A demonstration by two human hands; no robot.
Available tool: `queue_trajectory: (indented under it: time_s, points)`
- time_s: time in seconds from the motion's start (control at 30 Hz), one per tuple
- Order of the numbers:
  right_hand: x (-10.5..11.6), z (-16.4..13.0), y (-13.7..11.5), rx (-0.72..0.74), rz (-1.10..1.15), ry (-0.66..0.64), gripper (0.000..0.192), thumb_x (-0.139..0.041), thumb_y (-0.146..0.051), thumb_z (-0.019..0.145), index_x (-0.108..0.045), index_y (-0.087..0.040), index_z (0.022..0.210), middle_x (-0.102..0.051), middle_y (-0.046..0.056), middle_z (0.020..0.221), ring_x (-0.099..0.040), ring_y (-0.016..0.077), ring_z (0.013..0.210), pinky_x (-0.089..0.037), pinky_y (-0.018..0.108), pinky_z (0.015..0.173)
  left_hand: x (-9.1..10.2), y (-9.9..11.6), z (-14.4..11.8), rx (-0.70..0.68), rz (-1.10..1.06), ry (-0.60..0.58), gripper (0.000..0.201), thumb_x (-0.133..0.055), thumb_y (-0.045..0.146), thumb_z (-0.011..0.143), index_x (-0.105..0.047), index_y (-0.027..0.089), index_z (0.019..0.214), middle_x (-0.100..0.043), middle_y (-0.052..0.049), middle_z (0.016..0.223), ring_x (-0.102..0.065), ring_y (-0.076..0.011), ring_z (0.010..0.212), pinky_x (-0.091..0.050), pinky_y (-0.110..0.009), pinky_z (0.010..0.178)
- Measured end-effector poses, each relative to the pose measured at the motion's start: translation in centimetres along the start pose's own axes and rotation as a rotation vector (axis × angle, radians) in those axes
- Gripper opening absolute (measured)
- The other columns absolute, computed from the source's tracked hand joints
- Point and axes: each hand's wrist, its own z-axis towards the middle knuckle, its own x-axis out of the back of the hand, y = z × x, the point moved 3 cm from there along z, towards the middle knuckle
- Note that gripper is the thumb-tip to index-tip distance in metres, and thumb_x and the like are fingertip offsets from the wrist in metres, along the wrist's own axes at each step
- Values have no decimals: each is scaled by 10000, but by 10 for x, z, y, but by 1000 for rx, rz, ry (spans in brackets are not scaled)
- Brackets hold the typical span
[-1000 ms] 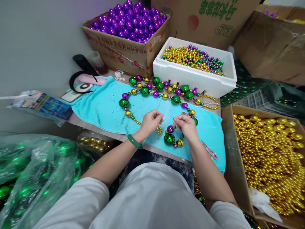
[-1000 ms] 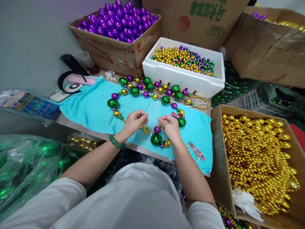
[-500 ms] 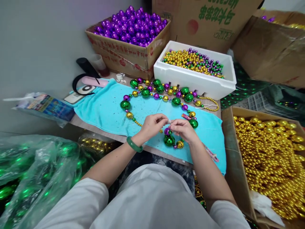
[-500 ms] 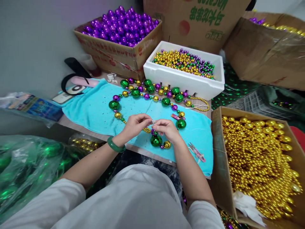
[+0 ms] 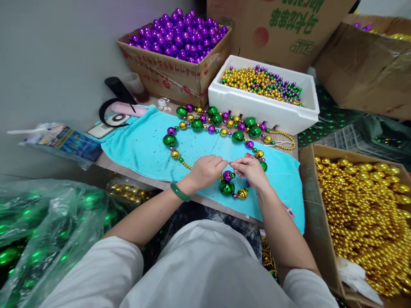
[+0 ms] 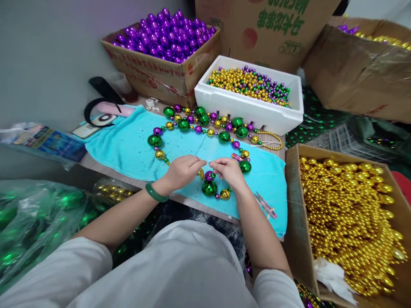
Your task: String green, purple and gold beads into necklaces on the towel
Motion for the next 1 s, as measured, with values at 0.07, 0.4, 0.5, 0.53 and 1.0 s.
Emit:
queue_trajectory:
  time_s: [0.07, 0.4, 0.5, 0.53, 1.0]
  points:
    - [3, 1, -4, -53, -24, -90, 361, -870, -401, 452, -713, -139, 644, -589, -6, 494, -431, 75, 409, -277, 228, 389, 4, -3, 1, -93, 70, 43, 251, -413, 137, 962, -660, 167, 921, -627, -33, 722, -530, -164, 656, -362, -298, 572]
    - [0, 6, -16, -150, -288, -414, 287, -863, -345, 503, -737, -139, 659, -564, -25, 463, -411, 57, 418, -239, 209, 403, -23, -17, 6, 290, -557, -90, 181, -504, 178, 915, -683, 175, 885, -687, -49, 826, -622, -153, 792, -477, -276, 702]
    - [0, 8, -16, -136, -122, -404, 293, -845, -361, 513, -722, -138, 658, -551, -26, 465, -402, 55, 413, -212, 207, 398, -39, -15, -1, 595, -1094, -94, 174, -537, 263, 893, -661, 166, 969, -690, -36, 810, -651, -143, 729, -511, -256, 628]
    - [0, 9, -15, -137, -58, -383, 300, -841, -369, 509, -714, -139, 653, -542, -28, 459, -394, 54, 407, -201, 206, 395, -42, -14, -3, 674, -1243, -97, 215, -558, 308, 881, -646, 163, 1014, -684, -31, 798, -657, -144, 707, -509, -246, 582]
    - [-25, -4, 13, 203, -30, 232, 320, -718, -482, 666, -601, -189, 609, -505, -26, 495, -393, 98, 461, -307, 251, 461, -38, -1, 0, 1095, -1320, 27, 311, -663, 446, 771, -627, 163, 894, -586, 41, 514, -523, -88, 447, -374, -196, 438]
